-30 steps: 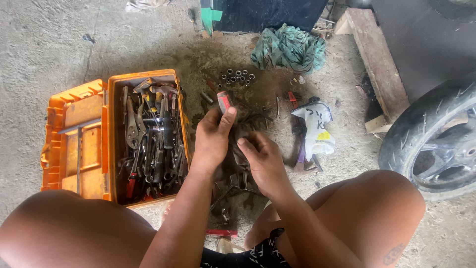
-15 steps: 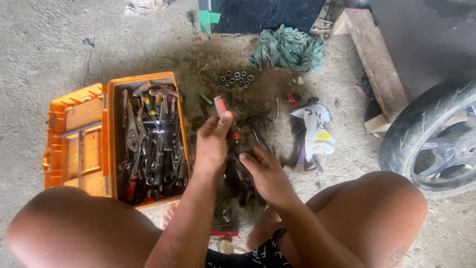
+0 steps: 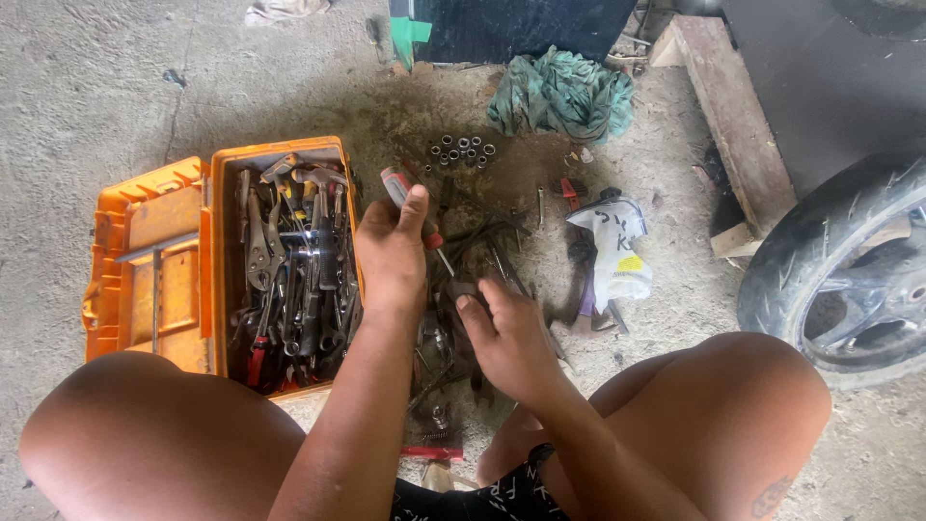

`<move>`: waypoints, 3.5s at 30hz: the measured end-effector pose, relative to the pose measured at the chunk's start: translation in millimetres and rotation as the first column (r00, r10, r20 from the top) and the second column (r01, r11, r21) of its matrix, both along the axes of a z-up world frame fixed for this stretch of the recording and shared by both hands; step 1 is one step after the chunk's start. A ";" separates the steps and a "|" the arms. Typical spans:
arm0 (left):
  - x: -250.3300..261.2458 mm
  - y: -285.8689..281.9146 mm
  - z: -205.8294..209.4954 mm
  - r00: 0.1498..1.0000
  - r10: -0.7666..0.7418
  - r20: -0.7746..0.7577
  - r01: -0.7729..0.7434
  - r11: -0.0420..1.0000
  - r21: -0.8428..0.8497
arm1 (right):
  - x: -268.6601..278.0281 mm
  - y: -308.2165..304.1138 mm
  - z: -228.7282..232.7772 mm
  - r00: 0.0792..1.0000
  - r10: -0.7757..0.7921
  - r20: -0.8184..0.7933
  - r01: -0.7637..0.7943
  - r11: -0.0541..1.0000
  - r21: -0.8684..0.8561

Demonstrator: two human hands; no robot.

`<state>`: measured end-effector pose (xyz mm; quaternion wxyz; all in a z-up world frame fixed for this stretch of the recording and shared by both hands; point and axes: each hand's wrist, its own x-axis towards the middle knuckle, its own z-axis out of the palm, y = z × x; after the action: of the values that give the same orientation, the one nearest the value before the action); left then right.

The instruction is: The person sits on the floor and wipes various metal tools with a rag. They pick up items like wrenches, sockets, and screwdrivers from the floor and an orange toolbox, clean them, and place them back into the toolbox.

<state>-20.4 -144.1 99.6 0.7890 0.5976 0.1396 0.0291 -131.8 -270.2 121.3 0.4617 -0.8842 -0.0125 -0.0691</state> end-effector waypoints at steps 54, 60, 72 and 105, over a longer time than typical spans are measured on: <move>-85.9 -28.9 1.6 0.932 -0.337 0.136 0.232 0.840 0.491 | 59.6 -21.3 -25.4 0.954 -0.219 0.207 0.005 0.697 0.717; -98.4 -44.8 0.0 0.924 -0.364 0.117 0.288 0.864 0.414 | 64.4 -21.4 -36.6 0.918 -0.358 0.170 0.224 0.824 0.521; -82.6 -31.3 8.2 0.937 -0.343 0.073 0.304 0.897 0.321 | 46.0 -18.4 -12.2 0.973 -0.108 0.204 0.009 0.902 0.431; -82.4 -21.9 -23.1 0.792 -0.592 -0.146 0.565 0.803 -0.191 | 76.8 -43.7 -30.2 0.937 -0.314 -0.152 0.341 0.732 0.590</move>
<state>-102.8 -166.1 76.4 0.7811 0.5556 0.0293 -0.2834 -55.0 -313.9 91.1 0.7014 -0.6782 0.1758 -0.1312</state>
